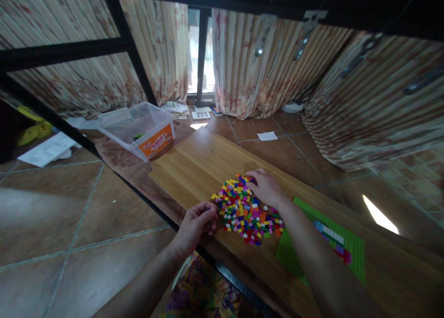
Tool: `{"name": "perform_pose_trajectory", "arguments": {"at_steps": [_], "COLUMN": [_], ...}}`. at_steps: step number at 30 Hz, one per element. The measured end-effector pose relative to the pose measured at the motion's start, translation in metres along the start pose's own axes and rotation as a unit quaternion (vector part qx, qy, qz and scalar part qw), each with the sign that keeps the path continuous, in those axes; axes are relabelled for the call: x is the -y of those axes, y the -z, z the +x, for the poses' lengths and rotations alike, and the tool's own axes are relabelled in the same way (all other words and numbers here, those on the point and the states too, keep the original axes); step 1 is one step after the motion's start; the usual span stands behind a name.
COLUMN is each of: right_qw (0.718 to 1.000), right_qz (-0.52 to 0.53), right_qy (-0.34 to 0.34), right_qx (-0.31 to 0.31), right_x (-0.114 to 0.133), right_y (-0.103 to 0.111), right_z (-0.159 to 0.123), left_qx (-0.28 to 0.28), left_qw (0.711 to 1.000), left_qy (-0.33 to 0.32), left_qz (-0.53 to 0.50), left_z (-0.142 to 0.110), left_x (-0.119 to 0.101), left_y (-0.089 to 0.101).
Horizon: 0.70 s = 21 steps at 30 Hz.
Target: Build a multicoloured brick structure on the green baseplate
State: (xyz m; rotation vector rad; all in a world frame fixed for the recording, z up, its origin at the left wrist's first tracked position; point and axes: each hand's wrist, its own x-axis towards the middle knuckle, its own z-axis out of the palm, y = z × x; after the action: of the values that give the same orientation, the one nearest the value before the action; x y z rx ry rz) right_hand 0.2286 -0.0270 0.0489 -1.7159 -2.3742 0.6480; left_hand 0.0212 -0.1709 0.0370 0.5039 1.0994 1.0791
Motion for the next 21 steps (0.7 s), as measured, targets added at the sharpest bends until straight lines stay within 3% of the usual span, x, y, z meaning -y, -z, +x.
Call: {"name": "perform_pose_trajectory", "arguments": {"at_steps": [7, 12, 16, 21], "right_qw": [0.997, 0.982, 0.947, 0.885], "right_qz": [0.073, 0.181, 0.313, 0.457], "right_qy": [-0.002, -0.019, -0.021, -0.069], "right_qx": [-0.024, -0.047, -0.069, -0.05], "right_x": [-0.011, -0.015, -0.008, 0.02], "right_y": [-0.006, -0.009, 0.002, 0.011], "right_z": [-0.008, -0.017, -0.035, -0.067], "left_qx": [0.001, -0.006, 0.0, 0.052], "left_qw": [1.0, 1.0, 0.998, 0.982], "left_qy": [0.011, 0.005, -0.023, -0.089], "left_qz": [0.01, 0.023, 0.053, 0.158], "left_z": [0.0, -0.001, 0.0, 0.013], "left_x": [-0.001, -0.002, -0.011, -0.019], "left_y": [-0.001, -0.003, -0.015, -0.047]}}
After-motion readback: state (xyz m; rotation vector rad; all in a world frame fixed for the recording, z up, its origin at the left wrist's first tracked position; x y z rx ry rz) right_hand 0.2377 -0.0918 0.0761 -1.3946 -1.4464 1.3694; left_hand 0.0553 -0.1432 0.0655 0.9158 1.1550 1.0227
